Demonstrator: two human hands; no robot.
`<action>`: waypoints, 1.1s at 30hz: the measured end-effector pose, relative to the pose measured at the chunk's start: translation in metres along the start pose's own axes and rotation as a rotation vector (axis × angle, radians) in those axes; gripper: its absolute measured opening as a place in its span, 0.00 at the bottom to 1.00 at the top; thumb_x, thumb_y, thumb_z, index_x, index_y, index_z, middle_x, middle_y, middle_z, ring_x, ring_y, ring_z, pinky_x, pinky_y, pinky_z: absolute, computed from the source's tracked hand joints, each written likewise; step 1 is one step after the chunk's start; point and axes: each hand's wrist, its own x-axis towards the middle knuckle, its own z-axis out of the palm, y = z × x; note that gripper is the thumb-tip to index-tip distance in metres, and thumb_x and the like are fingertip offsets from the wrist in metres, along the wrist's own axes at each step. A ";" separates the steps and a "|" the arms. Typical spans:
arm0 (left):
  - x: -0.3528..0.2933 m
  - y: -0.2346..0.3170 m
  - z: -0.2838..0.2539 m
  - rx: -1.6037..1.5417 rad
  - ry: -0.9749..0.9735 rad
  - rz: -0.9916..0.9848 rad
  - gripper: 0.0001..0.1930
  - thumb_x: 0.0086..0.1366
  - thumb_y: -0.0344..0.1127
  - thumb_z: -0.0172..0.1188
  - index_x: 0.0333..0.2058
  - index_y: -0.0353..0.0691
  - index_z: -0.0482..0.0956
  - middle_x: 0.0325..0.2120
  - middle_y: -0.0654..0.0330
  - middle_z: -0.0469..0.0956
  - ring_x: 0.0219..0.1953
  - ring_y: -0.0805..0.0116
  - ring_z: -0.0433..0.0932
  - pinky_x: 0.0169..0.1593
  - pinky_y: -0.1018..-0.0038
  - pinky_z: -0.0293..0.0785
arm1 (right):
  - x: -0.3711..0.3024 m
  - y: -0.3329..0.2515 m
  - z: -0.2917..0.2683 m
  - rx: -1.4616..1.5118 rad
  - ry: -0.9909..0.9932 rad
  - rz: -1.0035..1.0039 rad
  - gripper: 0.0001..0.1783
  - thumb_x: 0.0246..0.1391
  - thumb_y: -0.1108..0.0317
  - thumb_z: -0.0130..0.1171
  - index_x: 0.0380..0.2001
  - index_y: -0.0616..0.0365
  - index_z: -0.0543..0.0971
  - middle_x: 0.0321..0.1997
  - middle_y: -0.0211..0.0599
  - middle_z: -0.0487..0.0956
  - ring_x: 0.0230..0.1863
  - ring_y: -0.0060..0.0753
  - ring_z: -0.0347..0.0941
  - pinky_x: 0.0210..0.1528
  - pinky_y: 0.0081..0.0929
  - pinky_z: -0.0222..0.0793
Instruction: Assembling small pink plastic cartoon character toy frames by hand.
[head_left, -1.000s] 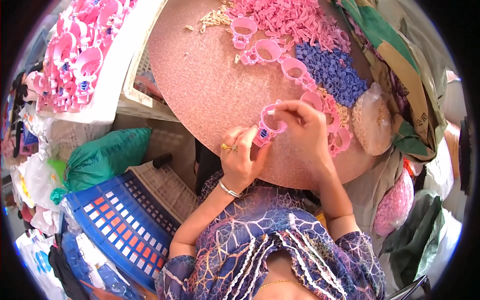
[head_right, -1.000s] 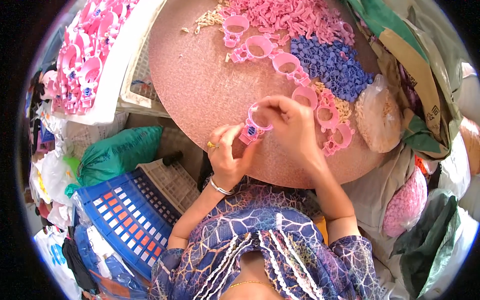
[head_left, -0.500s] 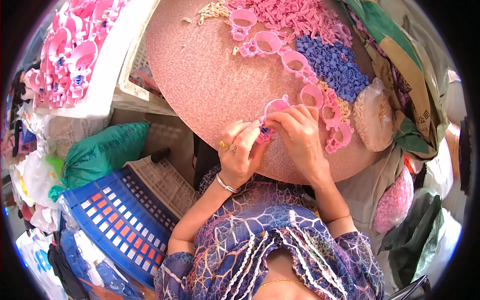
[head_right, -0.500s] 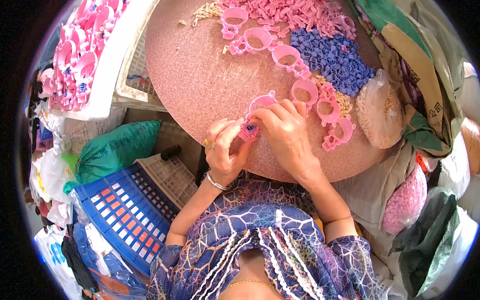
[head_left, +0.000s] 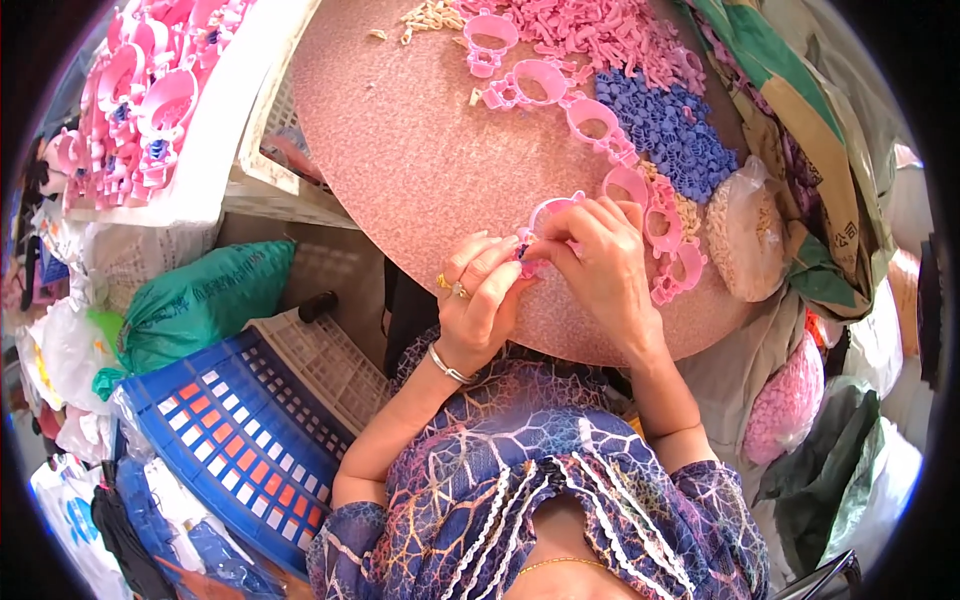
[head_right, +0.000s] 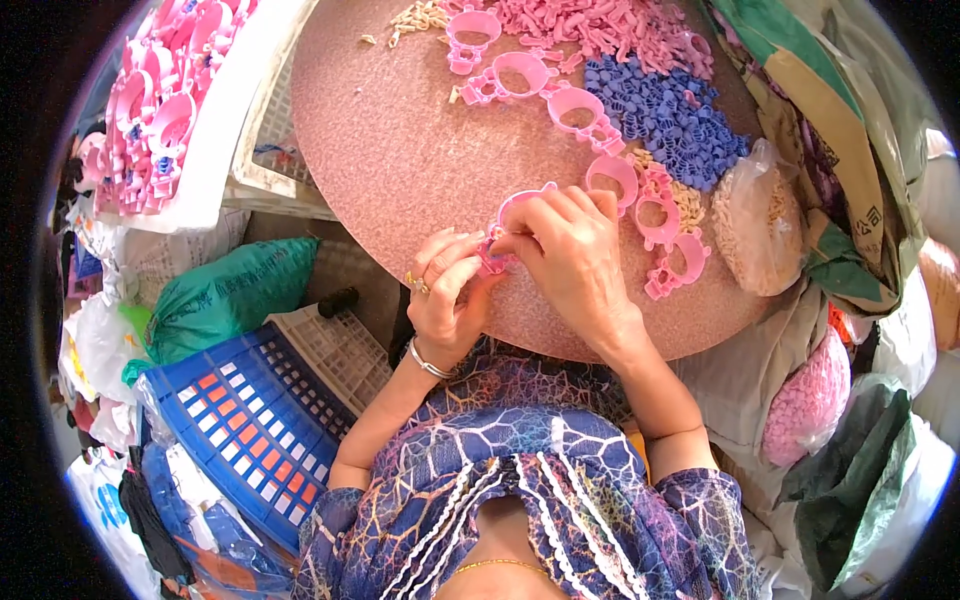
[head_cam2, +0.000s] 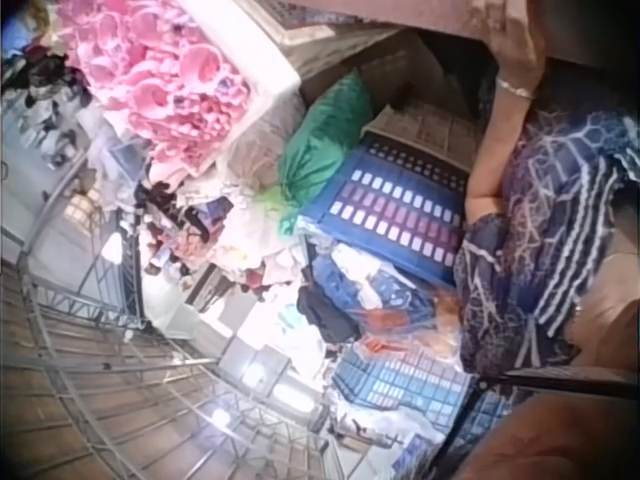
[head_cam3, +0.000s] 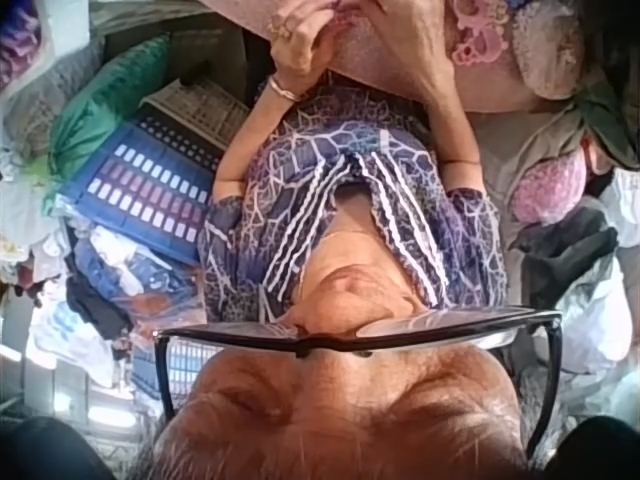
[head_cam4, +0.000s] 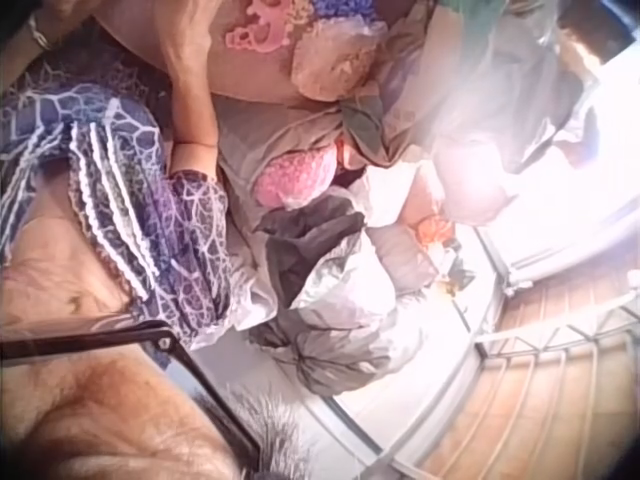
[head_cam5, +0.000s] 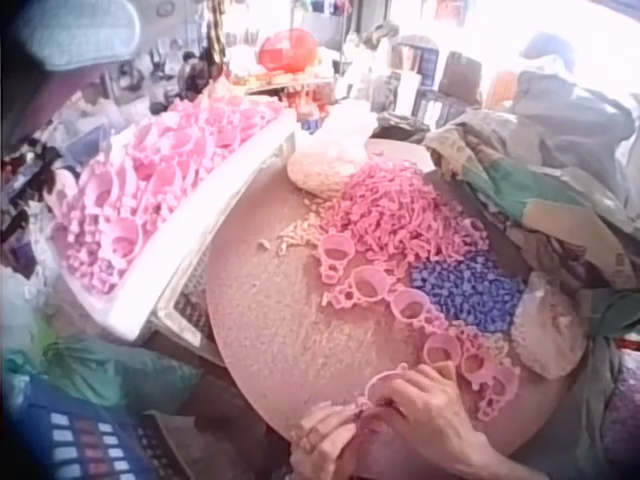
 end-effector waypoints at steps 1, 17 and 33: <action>0.001 0.001 -0.001 0.001 0.000 -0.001 0.23 0.52 0.26 0.76 0.45 0.38 0.73 0.44 0.53 0.84 0.48 0.52 0.80 0.56 0.56 0.77 | -0.001 0.001 0.000 0.040 -0.016 -0.029 0.07 0.46 0.66 0.70 0.28 0.51 0.81 0.31 0.27 0.80 0.35 0.34 0.74 0.46 0.34 0.61; 0.003 0.001 -0.002 -0.078 0.006 -0.070 0.25 0.51 0.29 0.77 0.45 0.38 0.72 0.43 0.51 0.84 0.48 0.49 0.81 0.55 0.57 0.77 | 0.002 0.003 -0.014 -0.013 -0.059 -0.302 0.09 0.45 0.69 0.61 0.33 0.53 0.80 0.37 0.28 0.79 0.43 0.31 0.75 0.53 0.34 0.62; 0.006 -0.004 -0.010 -0.294 -0.123 -0.232 0.21 0.52 0.28 0.75 0.41 0.39 0.73 0.44 0.54 0.83 0.47 0.53 0.80 0.48 0.63 0.78 | 0.007 0.034 0.000 0.136 -0.193 -0.454 0.14 0.46 0.69 0.60 0.39 0.58 0.76 0.33 0.34 0.80 0.40 0.34 0.78 0.53 0.37 0.68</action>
